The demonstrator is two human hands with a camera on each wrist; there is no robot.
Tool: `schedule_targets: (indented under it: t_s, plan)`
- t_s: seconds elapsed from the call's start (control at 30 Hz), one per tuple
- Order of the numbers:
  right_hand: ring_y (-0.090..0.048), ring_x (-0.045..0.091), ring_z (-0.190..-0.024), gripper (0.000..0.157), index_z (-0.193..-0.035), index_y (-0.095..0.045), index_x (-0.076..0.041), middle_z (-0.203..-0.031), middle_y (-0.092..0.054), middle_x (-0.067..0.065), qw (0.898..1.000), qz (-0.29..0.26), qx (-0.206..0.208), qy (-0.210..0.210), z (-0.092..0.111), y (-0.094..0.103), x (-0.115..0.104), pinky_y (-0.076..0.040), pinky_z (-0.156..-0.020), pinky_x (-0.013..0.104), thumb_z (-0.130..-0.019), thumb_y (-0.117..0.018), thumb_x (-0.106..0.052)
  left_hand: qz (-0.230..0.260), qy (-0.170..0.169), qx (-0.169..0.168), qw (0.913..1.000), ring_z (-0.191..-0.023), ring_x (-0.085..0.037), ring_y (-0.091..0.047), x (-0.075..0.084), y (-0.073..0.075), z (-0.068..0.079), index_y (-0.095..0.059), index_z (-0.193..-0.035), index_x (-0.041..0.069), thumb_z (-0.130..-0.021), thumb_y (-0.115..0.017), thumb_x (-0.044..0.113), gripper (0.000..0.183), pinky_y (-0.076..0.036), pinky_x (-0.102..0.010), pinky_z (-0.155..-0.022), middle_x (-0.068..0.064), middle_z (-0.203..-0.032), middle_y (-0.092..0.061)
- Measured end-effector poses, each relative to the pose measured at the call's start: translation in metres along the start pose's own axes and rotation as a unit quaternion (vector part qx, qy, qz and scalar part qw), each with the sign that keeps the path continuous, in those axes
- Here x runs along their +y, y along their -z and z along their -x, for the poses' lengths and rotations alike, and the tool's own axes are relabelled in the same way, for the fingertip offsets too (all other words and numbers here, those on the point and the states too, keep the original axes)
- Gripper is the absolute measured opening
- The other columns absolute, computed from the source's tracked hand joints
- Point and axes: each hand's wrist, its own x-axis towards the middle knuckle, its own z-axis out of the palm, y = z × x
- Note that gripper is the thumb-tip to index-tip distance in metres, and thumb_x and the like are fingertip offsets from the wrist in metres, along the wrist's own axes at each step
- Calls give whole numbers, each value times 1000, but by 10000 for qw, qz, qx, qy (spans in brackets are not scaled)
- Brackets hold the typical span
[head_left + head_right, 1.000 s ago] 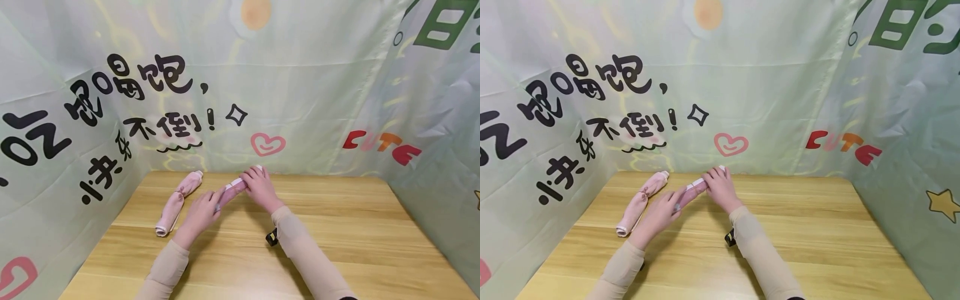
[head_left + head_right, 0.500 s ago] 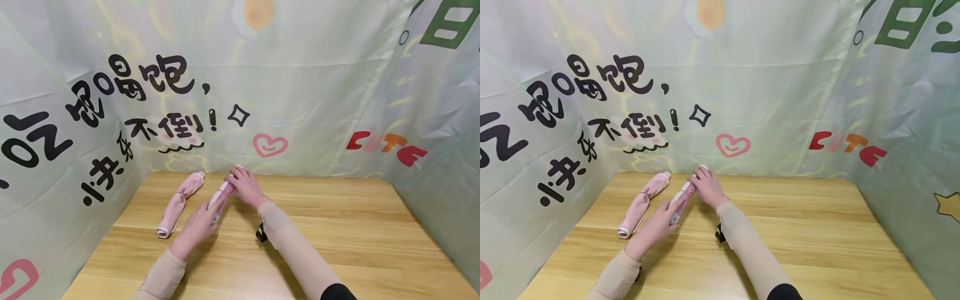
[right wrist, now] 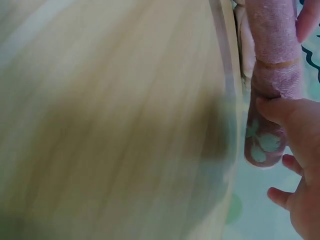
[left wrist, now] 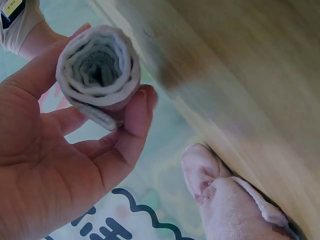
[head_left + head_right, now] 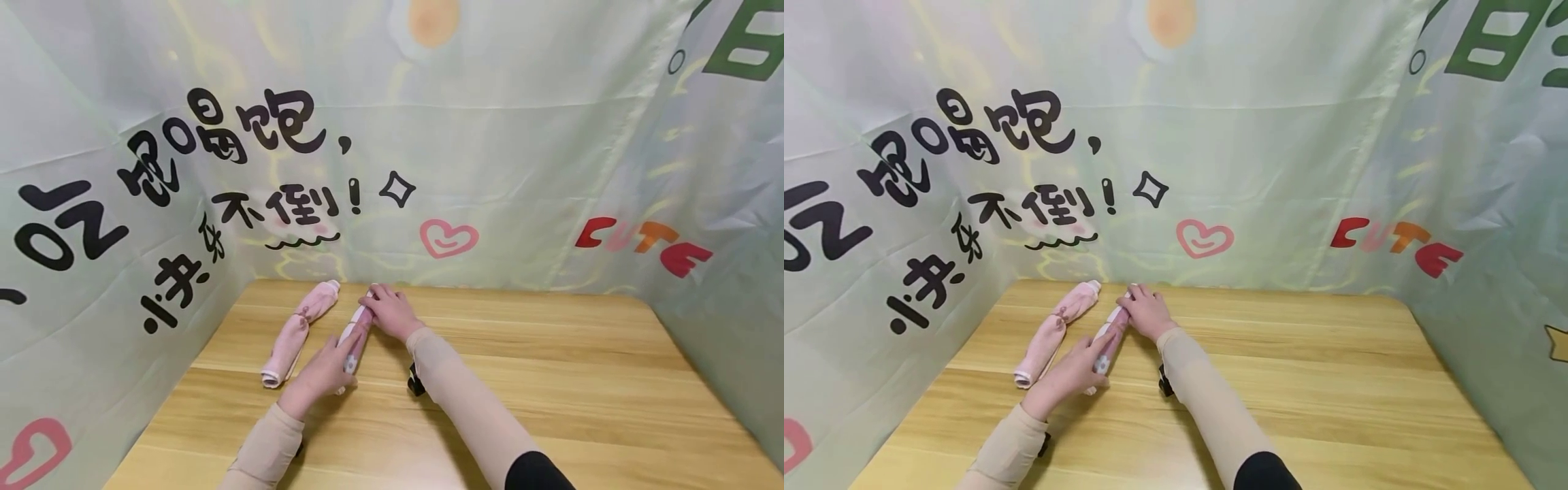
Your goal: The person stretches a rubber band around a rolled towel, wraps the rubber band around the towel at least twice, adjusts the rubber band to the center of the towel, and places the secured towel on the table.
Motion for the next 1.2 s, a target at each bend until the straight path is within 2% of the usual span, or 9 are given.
schedule_targets:
  t_s: [0.23, 0.37, 0.53, 0.7, 0.97, 1.13, 1.2]
  plan:
    - [-44, 32, -136, 48, -142, -50, -26, -153, -40, 9, 9970, -23, -738, -236, -4, -1, -8, -49, -95, 53, -95, -62, -30, -107, 204, -157, 9996, -84, -32, -59, 0, 1, 2, -40, -147, 8, -64, -89, 15, 97, -53, -49, -76, -32, -117, -51]
    - [-39, 32, -140, 53, -147, -44, -27, -158, -33, 8, 9953, -46, -933, -240, -5, -3, -8, -48, -98, 54, -96, -60, -30, -192, 283, -174, 9993, -91, -40, -62, -1, 1, 2, -40, -147, 9, -67, -87, 18, 93, -53, -53, -81, -35, -123, -49]
    - [-36, 33, -142, 58, -150, -38, -26, -158, -31, 11, 9944, -219, -1012, -195, 0, 1, -7, -47, -100, 56, -96, -60, -34, -299, 356, -170, 9988, -109, -53, -56, -1, 3, 4, -43, -145, 9, -76, -81, 27, 81, -49, -61, -90, -38, -134, -45]
    - [-37, 35, -141, 62, -150, -38, -24, -156, -34, 14, 9950, -467, -850, -232, 6, 11, -7, -43, -102, 58, -94, -63, -36, -444, 374, -71, 9983, -120, -54, -51, -2, 11, 5, -45, -144, 9, -84, -74, 31, 70, -45, -62, -97, -36, -139, -45]
    - [-32, 39, -144, 65, -151, -36, -22, -157, -32, 16, 9963, -436, -722, -144, 15, 26, -2, -35, -108, 64, -94, -58, -46, -1101, 195, 475, 9926, -130, -46, -46, -8, 21, 8, -45, -144, 7, -91, -65, 41, 65, -35, -61, -109, -31, -141, -47]
    - [-29, 37, -146, 67, -151, -36, -26, -160, -29, 12, 9969, -291, -645, -334, 25, 33, 5, -27, -113, 64, -93, -55, -55, -1287, 93, 886, 9877, -136, -43, -40, -8, 24, 6, -46, -143, 10, -92, -63, 43, 63, -34, -65, -107, -24, -148, -41]
    - [-28, 37, -147, 68, -151, -36, -27, -160, -28, 11, 9973, -219, -592, -370, 29, 36, 7, -25, -113, 64, -93, -53, -57, -1362, 49, 1112, 9844, -137, -41, -40, -7, 26, 4, -47, -143, 12, -92, -63, 44, 62, -38, -65, -102, -20, -151, -40]
